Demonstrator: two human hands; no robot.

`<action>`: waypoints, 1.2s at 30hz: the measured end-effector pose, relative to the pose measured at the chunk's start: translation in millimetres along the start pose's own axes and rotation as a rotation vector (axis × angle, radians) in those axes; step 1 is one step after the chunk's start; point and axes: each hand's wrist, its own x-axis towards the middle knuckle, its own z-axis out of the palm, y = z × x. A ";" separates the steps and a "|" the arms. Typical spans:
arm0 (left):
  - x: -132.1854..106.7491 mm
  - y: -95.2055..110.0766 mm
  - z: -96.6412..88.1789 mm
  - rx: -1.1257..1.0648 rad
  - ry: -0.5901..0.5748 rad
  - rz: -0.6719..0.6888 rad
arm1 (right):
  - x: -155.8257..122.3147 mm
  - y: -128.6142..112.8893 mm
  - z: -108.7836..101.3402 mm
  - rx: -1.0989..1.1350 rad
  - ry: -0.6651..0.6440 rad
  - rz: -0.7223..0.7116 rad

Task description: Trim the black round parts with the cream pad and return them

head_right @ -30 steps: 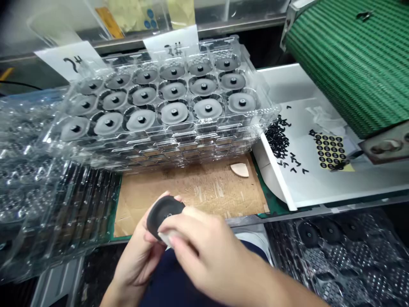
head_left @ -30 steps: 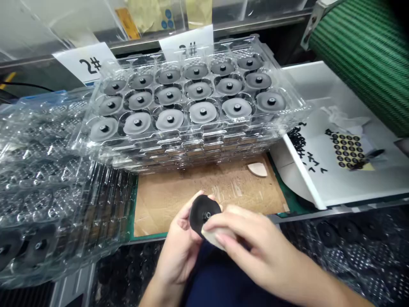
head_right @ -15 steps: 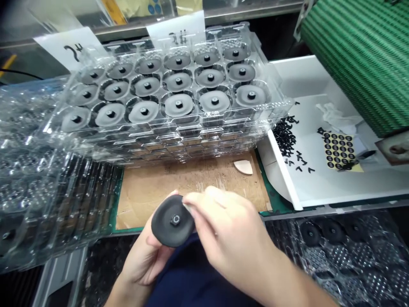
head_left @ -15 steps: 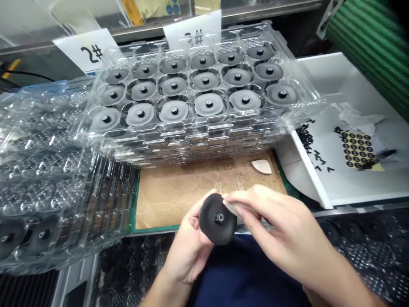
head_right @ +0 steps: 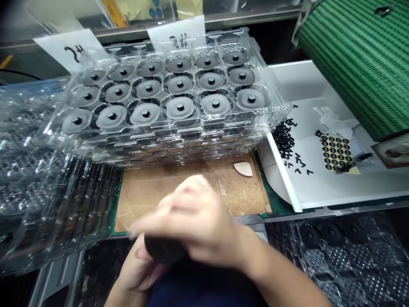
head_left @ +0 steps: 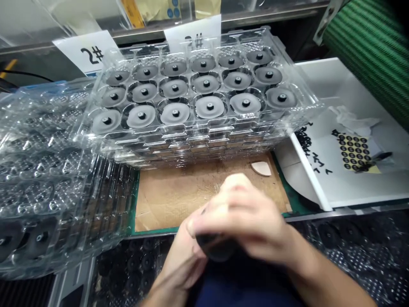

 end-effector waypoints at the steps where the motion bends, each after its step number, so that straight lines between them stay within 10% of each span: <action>1: 0.8 3.8 1.2 -0.014 -0.038 -0.015 | -4.3 11.2 1.4 0.033 0.076 0.150; 5: 1.8 18.7 4.0 -0.071 -0.085 0.003 | -41.0 63.3 22.7 0.011 0.151 0.639; 15: 11.1 12.6 -6.5 -0.173 0.030 0.100 | -121.0 74.0 81.6 -0.217 0.069 0.719; 20: 13.0 11.8 -2.3 -0.180 0.019 0.121 | -85.6 73.7 58.9 -0.193 0.153 0.707; 25: 10.5 4.8 4.5 -0.194 0.037 0.097 | -22.7 14.4 35.3 -0.033 0.288 0.481; 30: 5.8 5.5 7.0 -0.183 0.176 0.122 | 2.9 -18.4 35.9 0.143 -0.005 0.296; 36: 4.0 6.0 8.5 -0.216 -0.028 0.044 | 5.2 -10.2 32.6 0.030 0.098 0.222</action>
